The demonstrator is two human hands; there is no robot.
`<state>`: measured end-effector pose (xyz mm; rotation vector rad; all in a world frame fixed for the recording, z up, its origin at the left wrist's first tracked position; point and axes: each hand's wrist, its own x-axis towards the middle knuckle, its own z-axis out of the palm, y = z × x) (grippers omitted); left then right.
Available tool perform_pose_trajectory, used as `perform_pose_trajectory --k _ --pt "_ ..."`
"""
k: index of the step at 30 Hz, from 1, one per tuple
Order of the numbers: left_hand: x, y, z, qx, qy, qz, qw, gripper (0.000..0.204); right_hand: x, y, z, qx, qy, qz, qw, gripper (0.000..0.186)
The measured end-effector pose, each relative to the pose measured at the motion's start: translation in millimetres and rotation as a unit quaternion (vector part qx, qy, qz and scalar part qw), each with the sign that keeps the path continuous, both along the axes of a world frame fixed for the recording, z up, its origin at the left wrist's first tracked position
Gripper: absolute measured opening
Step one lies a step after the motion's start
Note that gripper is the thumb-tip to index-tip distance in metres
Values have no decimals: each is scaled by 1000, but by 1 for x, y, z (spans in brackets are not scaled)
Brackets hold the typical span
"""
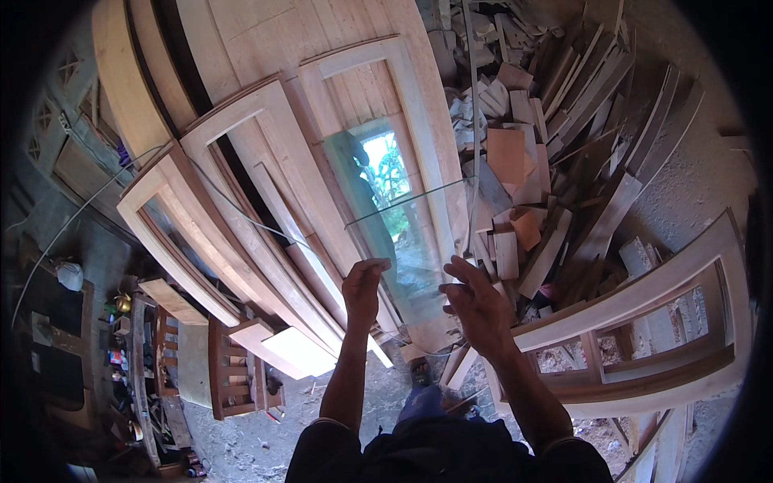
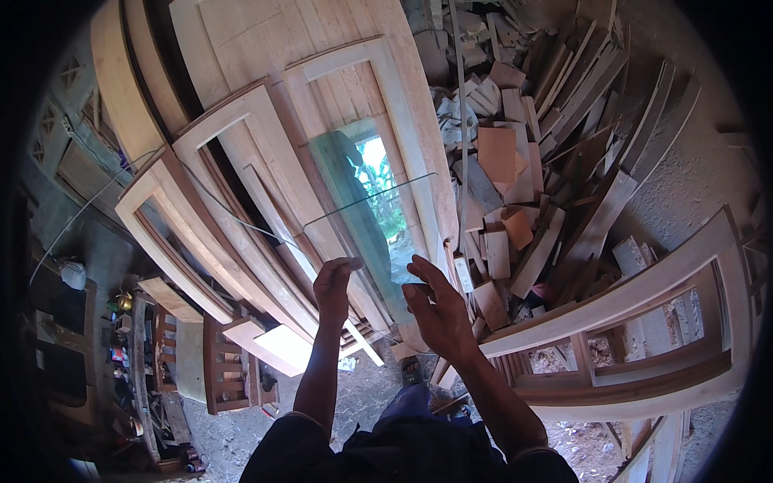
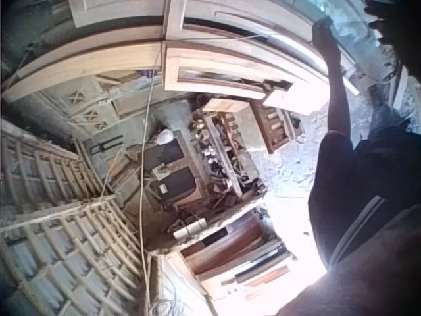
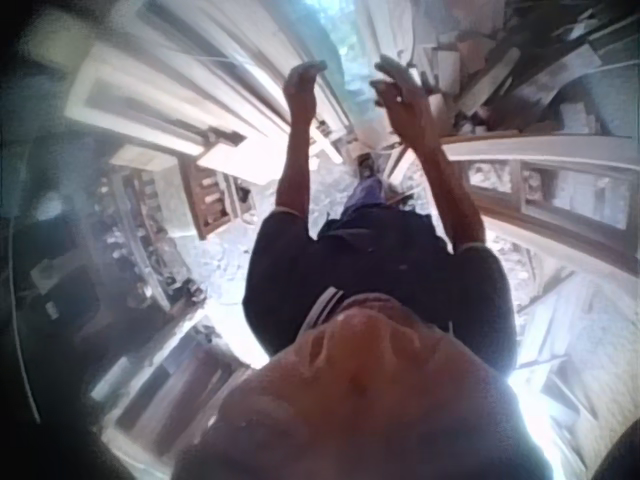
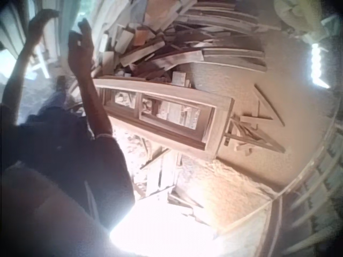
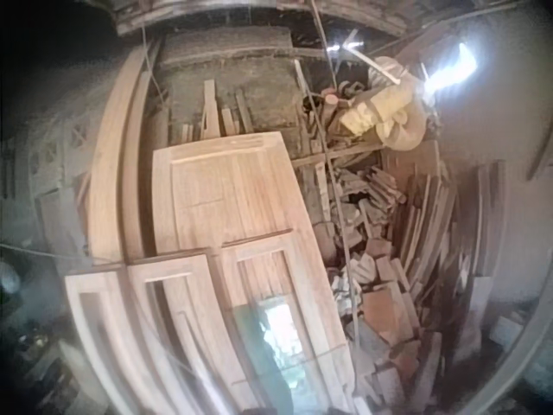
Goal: The person measures a large flat board with a tape measure and marks it with a pen. They then use a straight wooden strip as a guide to draw a straight line across the board. The person also handles a glass pane and a wooden frame, moving them aside to access the work area.
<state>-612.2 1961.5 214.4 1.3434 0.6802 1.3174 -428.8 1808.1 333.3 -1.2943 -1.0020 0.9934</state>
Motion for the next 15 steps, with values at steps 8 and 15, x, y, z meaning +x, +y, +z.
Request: perform_pose_trajectory --k 8,15 --pt "-8 -62 -5 -17 -12 -33 999 18 -20 -44 17 -19 113 -7 993 69" --pt "-27 -88 -19 -41 153 -14 987 9 -30 -65 27 -7 96 -68 993 76"
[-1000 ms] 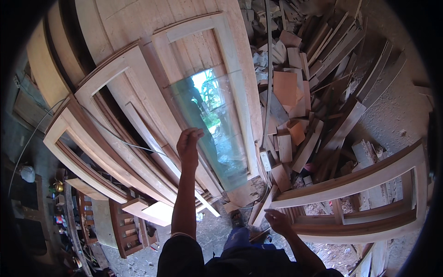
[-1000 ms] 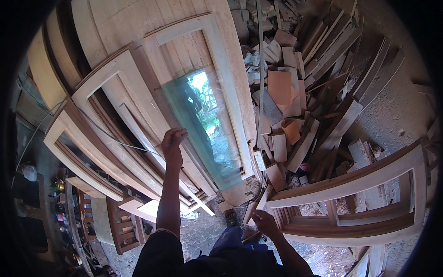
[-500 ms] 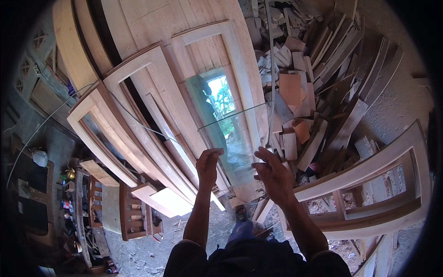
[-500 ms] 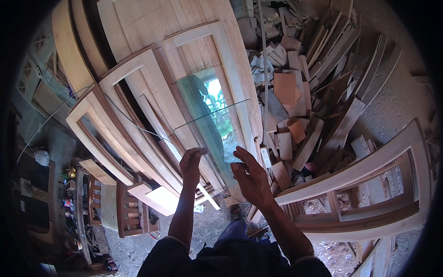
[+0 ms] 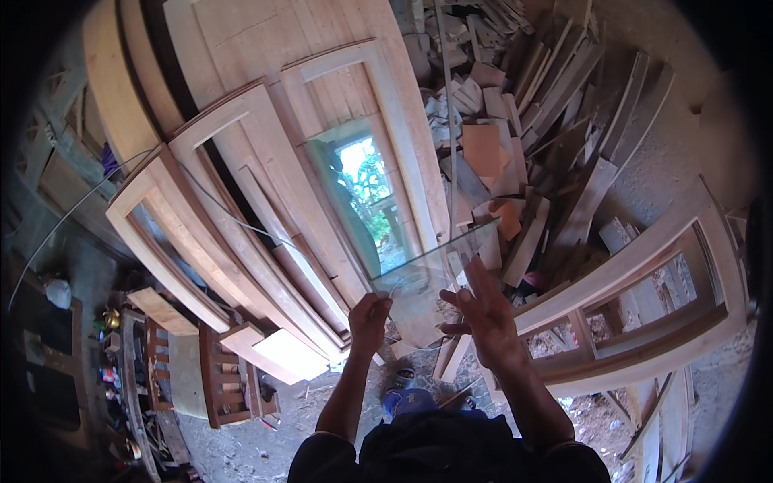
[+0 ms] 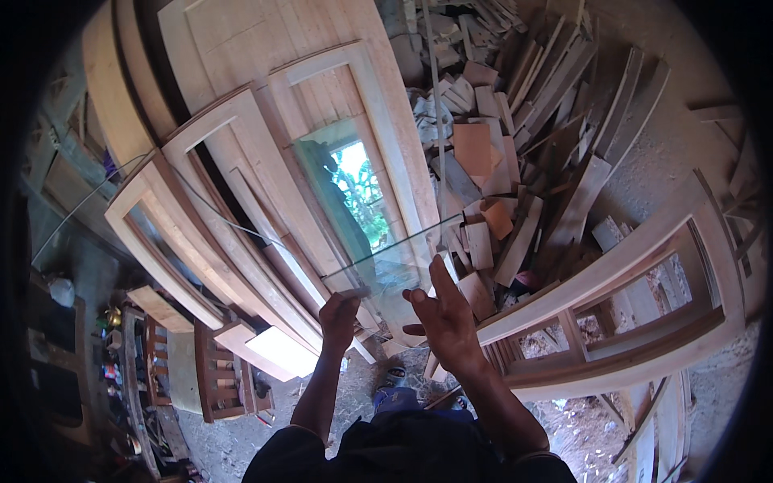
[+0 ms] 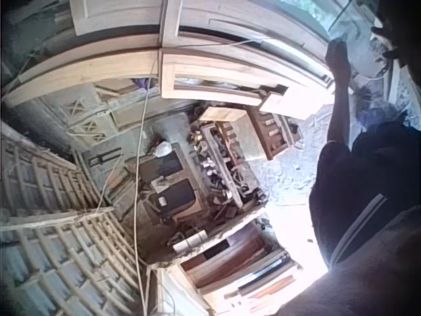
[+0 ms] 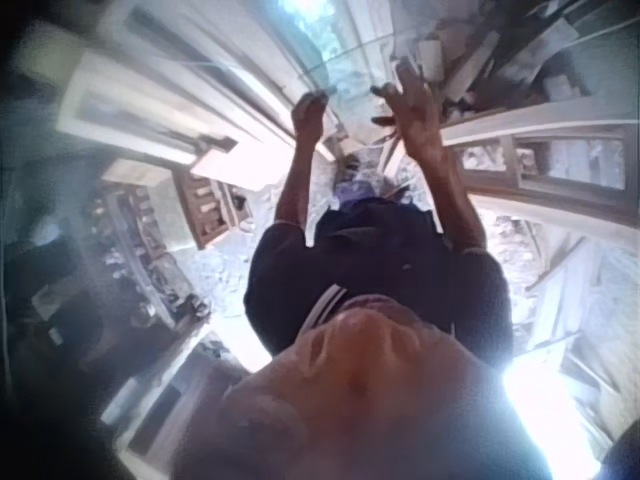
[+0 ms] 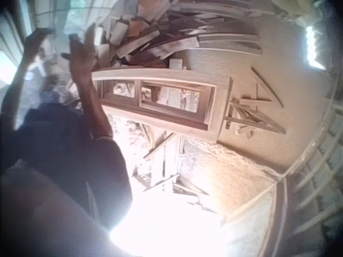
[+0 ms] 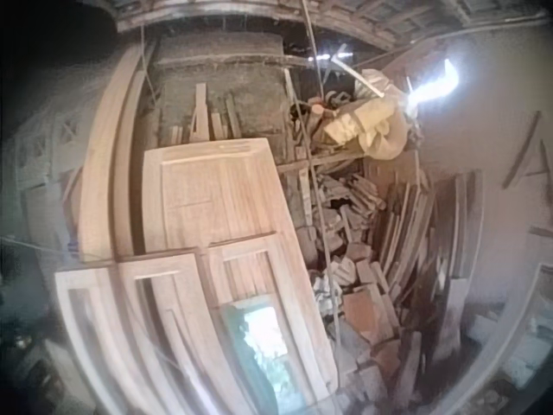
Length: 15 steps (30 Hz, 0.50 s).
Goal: The person measures a large flat board with a tape measure and marks it with a pen. They then use a straight wooden strip as a guide to draw a straight line across the board. The person also handles a glass pane and a wooden frame, moving them aside to access the work area.
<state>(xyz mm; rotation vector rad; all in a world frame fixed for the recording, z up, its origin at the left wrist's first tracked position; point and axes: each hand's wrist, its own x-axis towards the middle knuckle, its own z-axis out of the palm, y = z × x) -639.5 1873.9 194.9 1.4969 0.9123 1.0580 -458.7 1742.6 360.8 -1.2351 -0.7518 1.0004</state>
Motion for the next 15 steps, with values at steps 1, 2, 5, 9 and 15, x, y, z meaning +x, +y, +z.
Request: perform_pose_trajectory --k 1,2,5,9,15 --pt "-3 -2 0 -2 32 0 999 9 -2 -3 3 -4 3 -11 1000 79" --pt "-3 -7 5 8 32 4 999 11 -6 -5 9 -9 6 -19 1000 83" --pt "-8 -19 42 35 69 -86 993 20 -15 -10 11 -11 -4 -56 998 88" --pt "-14 -14 15 40 -78 -217 972 30 -36 -11 20 -19 -6 -118 993 93" --pt "-20 -8 15 92 -73 -339 934 34 -65 -23 28 -80 0 -226 971 92"
